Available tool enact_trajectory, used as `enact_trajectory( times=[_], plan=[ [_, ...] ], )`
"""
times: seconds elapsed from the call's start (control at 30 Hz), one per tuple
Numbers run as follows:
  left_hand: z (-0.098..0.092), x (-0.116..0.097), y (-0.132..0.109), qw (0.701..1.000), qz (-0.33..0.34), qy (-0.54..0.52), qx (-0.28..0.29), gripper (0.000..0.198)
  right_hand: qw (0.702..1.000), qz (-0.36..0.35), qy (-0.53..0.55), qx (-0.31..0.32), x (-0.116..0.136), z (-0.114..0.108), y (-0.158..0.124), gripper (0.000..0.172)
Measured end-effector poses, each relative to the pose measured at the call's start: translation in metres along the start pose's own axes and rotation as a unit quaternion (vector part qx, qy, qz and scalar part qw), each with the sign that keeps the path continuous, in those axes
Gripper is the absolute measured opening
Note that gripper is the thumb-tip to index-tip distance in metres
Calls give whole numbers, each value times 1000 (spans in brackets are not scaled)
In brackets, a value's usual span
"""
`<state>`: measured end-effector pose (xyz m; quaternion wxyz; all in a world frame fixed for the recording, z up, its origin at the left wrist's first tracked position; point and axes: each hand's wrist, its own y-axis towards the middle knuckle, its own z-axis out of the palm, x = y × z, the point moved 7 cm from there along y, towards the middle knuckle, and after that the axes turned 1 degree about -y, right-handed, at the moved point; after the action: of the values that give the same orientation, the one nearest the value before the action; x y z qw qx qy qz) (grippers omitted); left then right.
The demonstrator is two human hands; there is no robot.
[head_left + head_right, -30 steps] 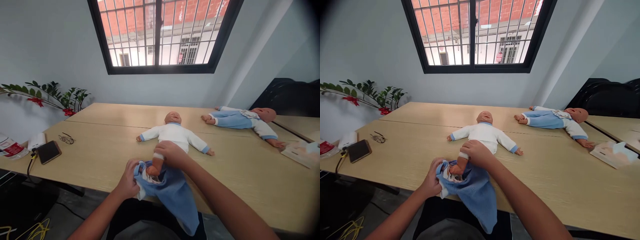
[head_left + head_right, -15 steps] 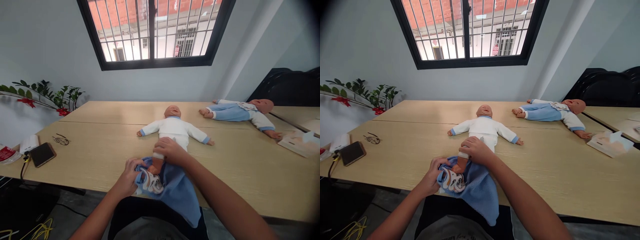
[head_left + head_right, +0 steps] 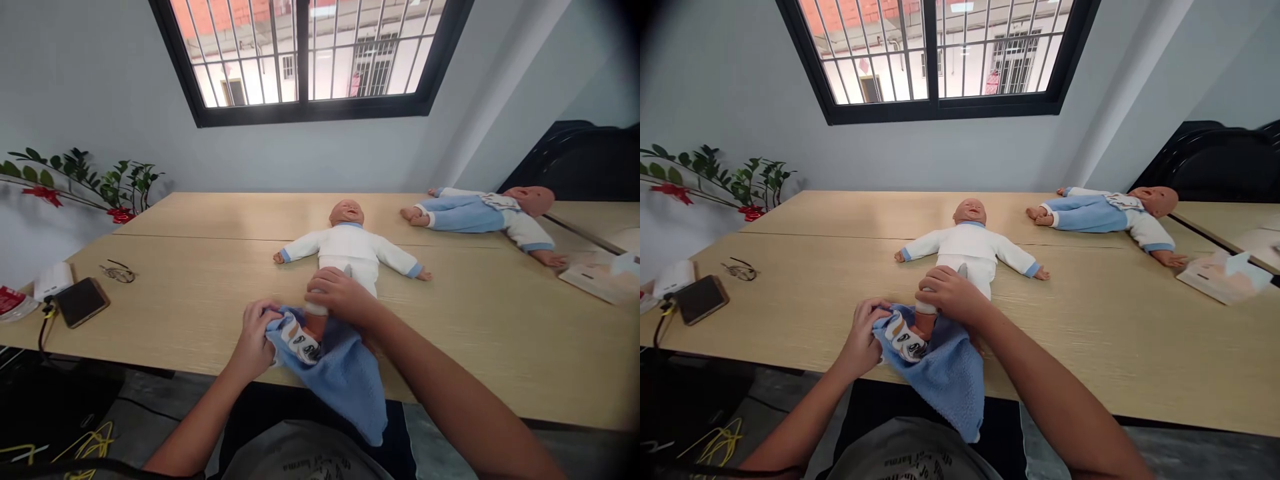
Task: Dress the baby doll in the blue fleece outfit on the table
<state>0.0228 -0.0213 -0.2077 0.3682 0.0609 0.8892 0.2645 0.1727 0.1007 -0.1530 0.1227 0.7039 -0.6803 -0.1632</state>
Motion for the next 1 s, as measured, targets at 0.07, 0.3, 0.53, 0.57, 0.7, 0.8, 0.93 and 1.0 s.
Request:
enact_trajectory(
  times=[0.07,0.3,0.53,0.57,0.7,0.8,0.93,1.0],
  plan=[
    [3,13,1,996,-65,-66,-16,42,1000,18,-3,11,-2,5,0,23],
    [-17,26,-10,970,-164,-25,-175,30,993,91,-38,61,-4,20,9,21],
    [-8,23,-3,963,-161,-191,-99,20,991,101,-43,82,-3,20,11,19],
    [-5,24,-3,954,-164,-234,-86,13,990,107,-45,79,-4,19,11,18],
    [0,32,-7,939,-203,-270,-58,14,988,134,-54,64,-6,17,11,14],
    [-6,26,-6,964,-171,-198,-54,18,981,169,-80,47,-9,15,10,12],
    [-7,17,-3,972,-164,-157,-58,27,974,203,-94,30,-10,15,10,14],
    [2,20,-4,963,-208,-167,-35,33,974,205,-91,25,-10,14,10,15]
  ],
)
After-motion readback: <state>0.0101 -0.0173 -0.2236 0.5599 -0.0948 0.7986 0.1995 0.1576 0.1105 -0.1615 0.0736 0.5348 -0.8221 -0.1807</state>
